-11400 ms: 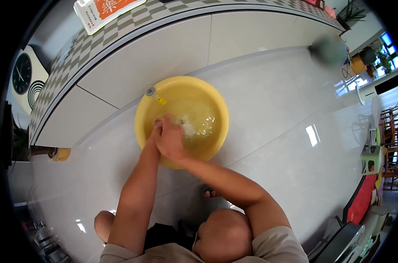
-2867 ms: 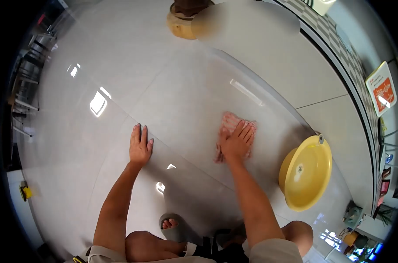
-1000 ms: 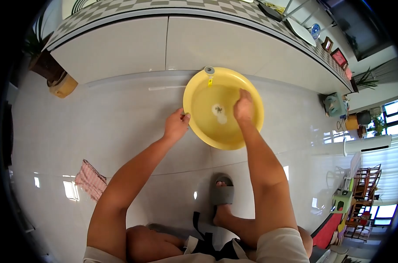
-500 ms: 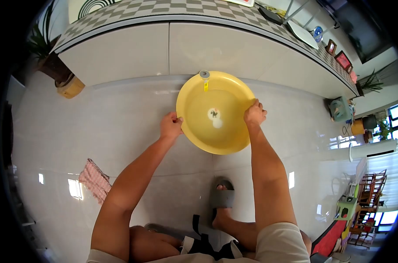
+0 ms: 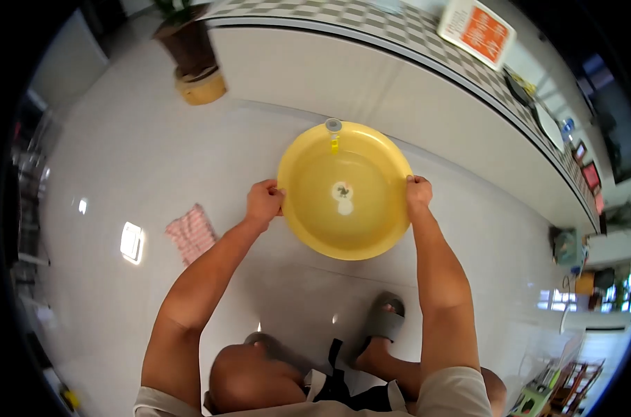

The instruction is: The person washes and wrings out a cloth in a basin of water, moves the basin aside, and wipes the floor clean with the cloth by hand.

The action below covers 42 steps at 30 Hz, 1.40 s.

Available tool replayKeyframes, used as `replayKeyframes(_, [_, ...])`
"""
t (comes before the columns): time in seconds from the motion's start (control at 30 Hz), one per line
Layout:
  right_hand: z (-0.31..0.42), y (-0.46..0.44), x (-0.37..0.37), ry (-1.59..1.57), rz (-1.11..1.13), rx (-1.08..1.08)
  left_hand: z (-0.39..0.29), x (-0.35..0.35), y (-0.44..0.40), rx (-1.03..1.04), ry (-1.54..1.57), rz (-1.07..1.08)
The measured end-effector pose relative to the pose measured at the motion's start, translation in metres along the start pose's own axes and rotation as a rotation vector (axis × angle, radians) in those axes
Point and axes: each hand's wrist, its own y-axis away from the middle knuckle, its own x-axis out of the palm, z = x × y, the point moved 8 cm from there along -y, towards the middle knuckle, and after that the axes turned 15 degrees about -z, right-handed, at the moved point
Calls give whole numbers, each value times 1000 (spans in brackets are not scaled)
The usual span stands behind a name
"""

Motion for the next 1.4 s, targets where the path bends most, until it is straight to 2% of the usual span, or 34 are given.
replayKeyframes(0.13, [66,46,48,-40,109,-129,1,-97,0,20,7,-117])
replayKeyframes(0.23, [135,114,73,-108,220,-132,13,-173,7,27,172,-248])
replayKeyframes(0.33, [186,138,114,-167,427,-161,-1,-226,35,-69,261,-372])
replayKeyframes(0.43, [252,236,152,-236,527,-214,24,-322,63,-29,146,-586])
replayKeyframes(0.53, [298,305,205,-268,655,-279,43,-375,80,-64,221,-719])
replayKeyframes(0.6, [324,382,238,-305,748,-358,67,-429,112,-99,301,-860])
replayKeyframes(0.8, [357,569,303,-286,1174,-374,112,-503,218,-271,354,-1142])
replayKeyframes(1.0, [334,779,289,-207,1424,-516,165,-565,360,-394,347,-1451])
replayKeyframes(1.13, [291,906,240,-107,1598,-561,210,-592,464,-464,329,-1613])
replayKeyframes(1.2, [250,971,235,-42,1794,-535,227,-597,521,-517,354,-1688])
replayKeyframes(1.27, [223,1011,176,-33,1803,-545,257,-600,576,-578,304,-1762])
replayKeyframes(1.33, [161,1071,192,19,1987,-529,281,-602,630,-631,290,-1814])
replayKeyframes(1.4, [116,1107,165,75,2037,-494,309,-603,680,-695,279,-1857])
